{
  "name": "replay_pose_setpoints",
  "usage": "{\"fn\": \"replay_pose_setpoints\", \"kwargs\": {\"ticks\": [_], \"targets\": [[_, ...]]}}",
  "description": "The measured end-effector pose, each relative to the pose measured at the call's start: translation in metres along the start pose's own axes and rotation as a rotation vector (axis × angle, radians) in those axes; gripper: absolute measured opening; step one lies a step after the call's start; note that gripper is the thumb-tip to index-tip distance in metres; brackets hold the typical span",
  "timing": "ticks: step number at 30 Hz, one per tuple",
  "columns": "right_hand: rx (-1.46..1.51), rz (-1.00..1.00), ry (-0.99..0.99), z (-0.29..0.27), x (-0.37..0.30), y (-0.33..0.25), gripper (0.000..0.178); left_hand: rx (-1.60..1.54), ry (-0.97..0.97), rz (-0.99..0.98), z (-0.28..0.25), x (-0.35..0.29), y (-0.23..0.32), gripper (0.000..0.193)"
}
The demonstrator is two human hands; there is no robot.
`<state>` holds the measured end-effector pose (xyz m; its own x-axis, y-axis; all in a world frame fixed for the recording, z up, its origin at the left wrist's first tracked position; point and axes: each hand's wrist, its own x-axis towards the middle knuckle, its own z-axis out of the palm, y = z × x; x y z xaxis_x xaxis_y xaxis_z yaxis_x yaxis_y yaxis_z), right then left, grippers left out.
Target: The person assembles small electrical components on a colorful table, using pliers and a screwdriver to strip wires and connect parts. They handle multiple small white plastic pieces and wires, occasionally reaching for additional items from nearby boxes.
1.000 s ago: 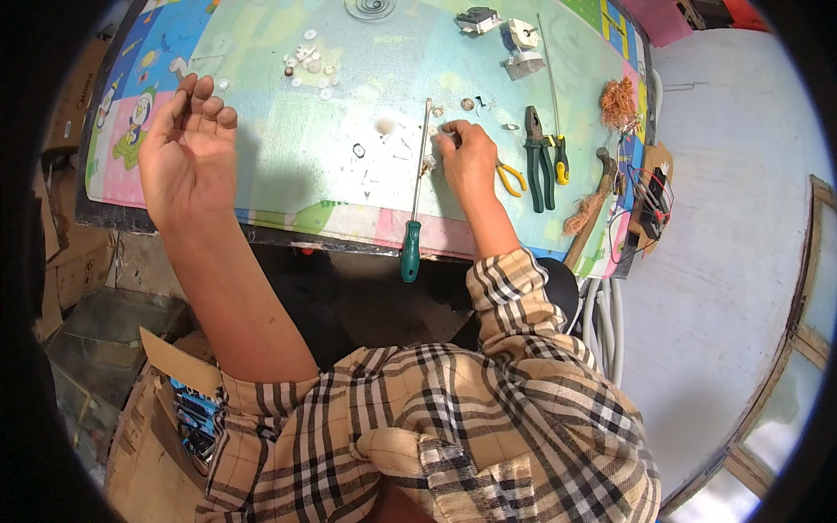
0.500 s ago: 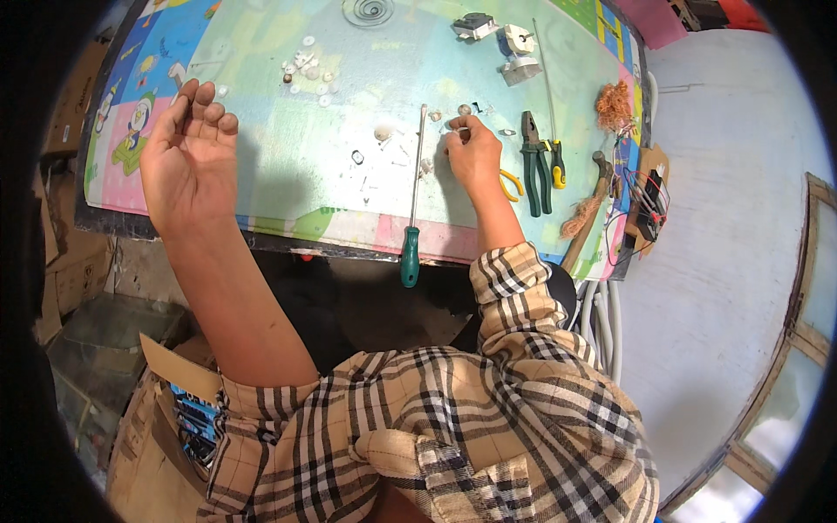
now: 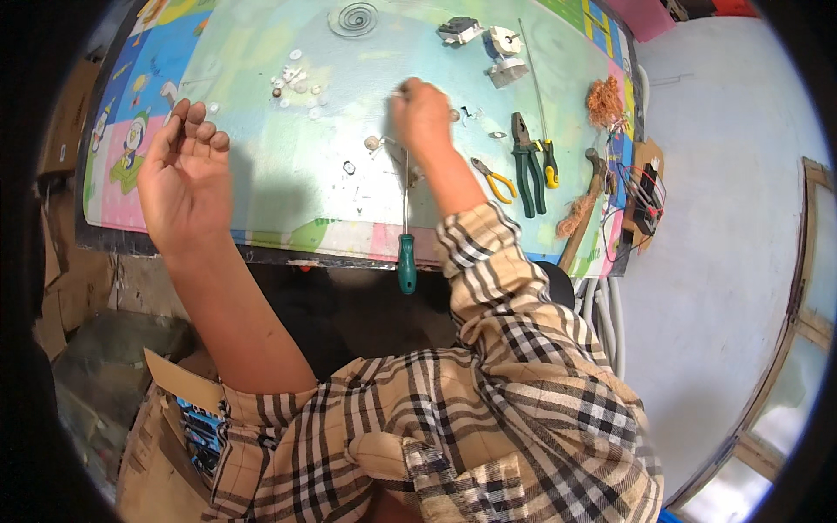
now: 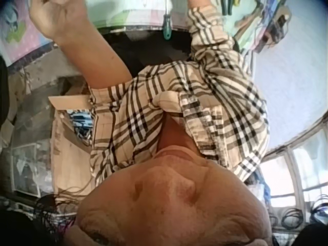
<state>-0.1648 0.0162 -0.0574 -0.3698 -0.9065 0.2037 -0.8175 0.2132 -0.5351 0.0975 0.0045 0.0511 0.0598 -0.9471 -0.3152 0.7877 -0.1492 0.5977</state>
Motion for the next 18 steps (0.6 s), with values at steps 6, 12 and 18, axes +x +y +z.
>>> {"fn": "replay_pose_setpoints", "kwargs": {"ticks": [6,12,18], "targets": [[0.007,-0.014,-0.063,0.076,0.012,-0.054,0.019,-0.014,-0.052,-0.046,0.007,-0.001,-0.013,0.02],[0.094,0.009,-0.113,0.065,0.011,-0.092,0.022,-0.055,-0.057,-0.027,0.0,-0.003,-0.006,0.02],[0.09,-0.064,-0.026,0.029,-0.024,-0.056,0.012,-0.053,-0.077,-0.021,-0.003,-0.005,0.001,0.02]]}}
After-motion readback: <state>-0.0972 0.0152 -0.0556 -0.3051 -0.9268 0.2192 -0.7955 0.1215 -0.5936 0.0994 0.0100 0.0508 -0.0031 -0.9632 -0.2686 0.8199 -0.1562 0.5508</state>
